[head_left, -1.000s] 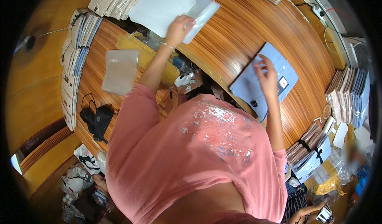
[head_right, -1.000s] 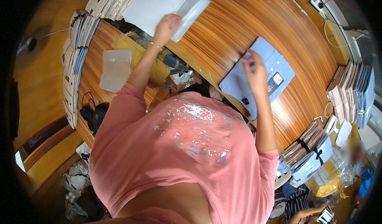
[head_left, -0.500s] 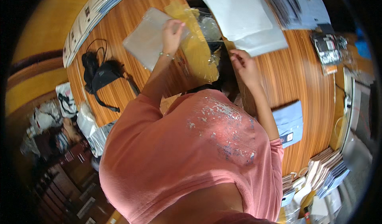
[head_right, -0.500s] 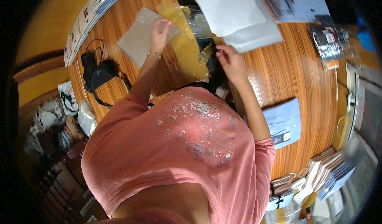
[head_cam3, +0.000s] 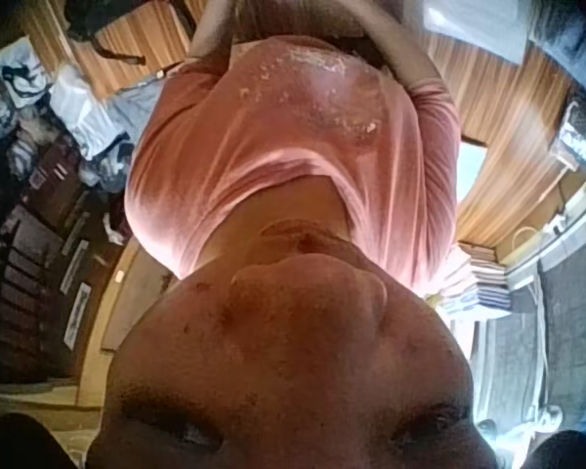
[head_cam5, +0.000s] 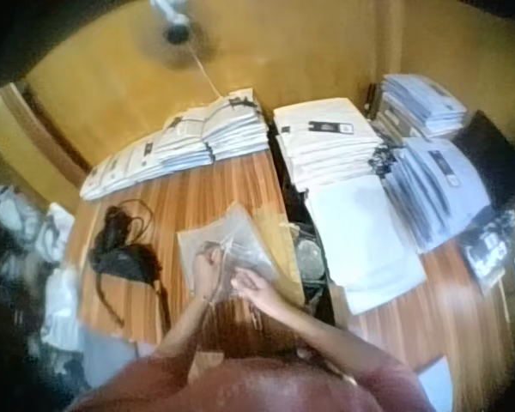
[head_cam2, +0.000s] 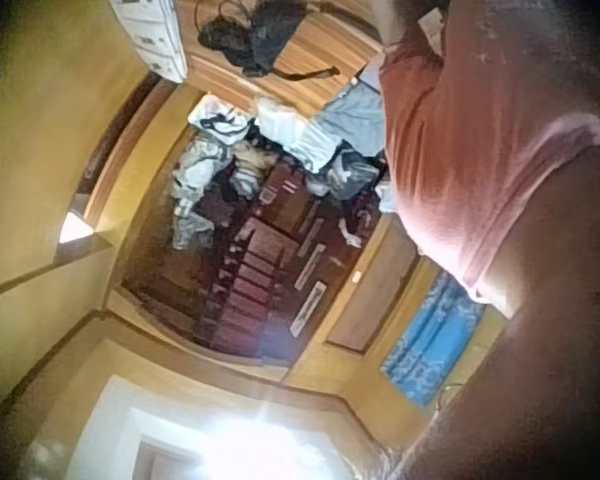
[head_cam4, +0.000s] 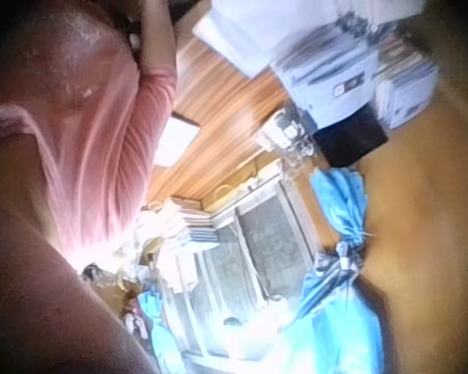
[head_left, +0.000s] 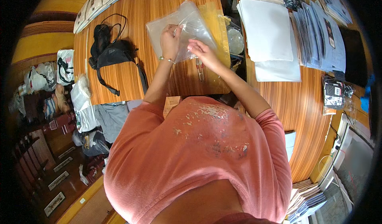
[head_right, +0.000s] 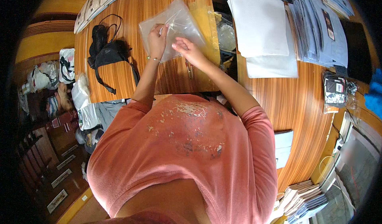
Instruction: The person folds a blue shirt over a cardboard insert, places it inside a clear plastic bag, seals the bag, and applies a black strap around the package.
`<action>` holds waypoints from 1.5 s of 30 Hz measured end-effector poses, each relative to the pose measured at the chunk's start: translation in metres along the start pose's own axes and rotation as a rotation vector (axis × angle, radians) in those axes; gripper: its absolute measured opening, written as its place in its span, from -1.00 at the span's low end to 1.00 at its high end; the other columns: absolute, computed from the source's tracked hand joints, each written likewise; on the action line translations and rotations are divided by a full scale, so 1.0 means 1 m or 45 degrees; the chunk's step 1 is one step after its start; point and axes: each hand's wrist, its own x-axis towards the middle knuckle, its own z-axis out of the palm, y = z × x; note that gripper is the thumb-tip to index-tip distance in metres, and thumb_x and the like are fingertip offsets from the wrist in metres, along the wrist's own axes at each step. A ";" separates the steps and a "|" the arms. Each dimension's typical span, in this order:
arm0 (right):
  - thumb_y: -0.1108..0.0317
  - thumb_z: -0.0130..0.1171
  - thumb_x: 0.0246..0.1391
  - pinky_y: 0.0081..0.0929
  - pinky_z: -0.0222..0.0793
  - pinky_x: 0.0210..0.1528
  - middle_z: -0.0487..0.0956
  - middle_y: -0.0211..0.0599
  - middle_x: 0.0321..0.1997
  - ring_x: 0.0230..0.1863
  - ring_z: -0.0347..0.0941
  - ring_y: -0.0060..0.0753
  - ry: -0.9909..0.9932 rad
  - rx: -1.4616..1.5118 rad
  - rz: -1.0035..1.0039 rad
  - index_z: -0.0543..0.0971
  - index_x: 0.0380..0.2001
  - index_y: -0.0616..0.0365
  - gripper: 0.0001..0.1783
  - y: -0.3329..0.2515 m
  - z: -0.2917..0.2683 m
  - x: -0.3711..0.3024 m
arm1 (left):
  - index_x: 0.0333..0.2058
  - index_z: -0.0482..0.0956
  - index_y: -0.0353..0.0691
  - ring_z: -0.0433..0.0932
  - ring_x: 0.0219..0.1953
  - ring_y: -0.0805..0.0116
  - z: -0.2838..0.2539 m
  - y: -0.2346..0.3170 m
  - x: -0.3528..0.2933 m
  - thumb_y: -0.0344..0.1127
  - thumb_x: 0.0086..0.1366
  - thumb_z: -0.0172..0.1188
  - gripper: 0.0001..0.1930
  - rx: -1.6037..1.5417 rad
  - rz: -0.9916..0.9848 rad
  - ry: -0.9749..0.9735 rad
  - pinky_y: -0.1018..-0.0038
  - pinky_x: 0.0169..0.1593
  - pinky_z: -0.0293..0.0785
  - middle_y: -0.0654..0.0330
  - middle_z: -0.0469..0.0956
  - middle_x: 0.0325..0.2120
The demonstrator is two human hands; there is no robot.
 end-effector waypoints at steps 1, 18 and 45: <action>0.08 0.12 0.07 -0.40 0.22 0.07 0.45 -0.20 -0.01 -0.03 0.38 -0.37 -0.039 0.296 0.097 0.31 0.08 0.13 -0.43 0.000 0.003 0.004 | -0.12 0.53 -0.28 0.42 -0.05 0.06 -0.002 0.004 -0.006 -0.15 0.21 0.09 -0.64 0.088 0.124 0.062 0.40 0.05 0.32 0.00 0.48 -0.08; 0.23 -0.02 0.17 -0.13 0.31 0.09 0.49 0.04 -0.08 -0.03 0.45 -0.05 0.026 0.611 -0.145 0.34 -0.04 0.20 -0.64 -0.111 -0.160 -0.146 | -0.11 0.48 -0.22 0.50 -0.17 0.42 0.061 0.055 0.005 -0.30 0.25 0.12 -0.75 -0.799 0.087 -1.261 0.51 -0.05 0.42 0.21 0.52 -0.19; 0.44 0.13 0.03 -0.57 0.46 -0.26 0.59 -0.27 -0.30 -0.27 0.52 -0.49 1.912 0.391 -0.114 0.46 -0.15 0.21 -0.72 0.003 -0.121 -0.607 | -0.40 0.47 -0.24 0.34 -0.70 0.65 0.351 0.226 -0.313 -0.24 0.21 0.19 -0.81 -0.663 0.596 -1.652 0.69 -0.68 0.20 0.29 0.50 -0.65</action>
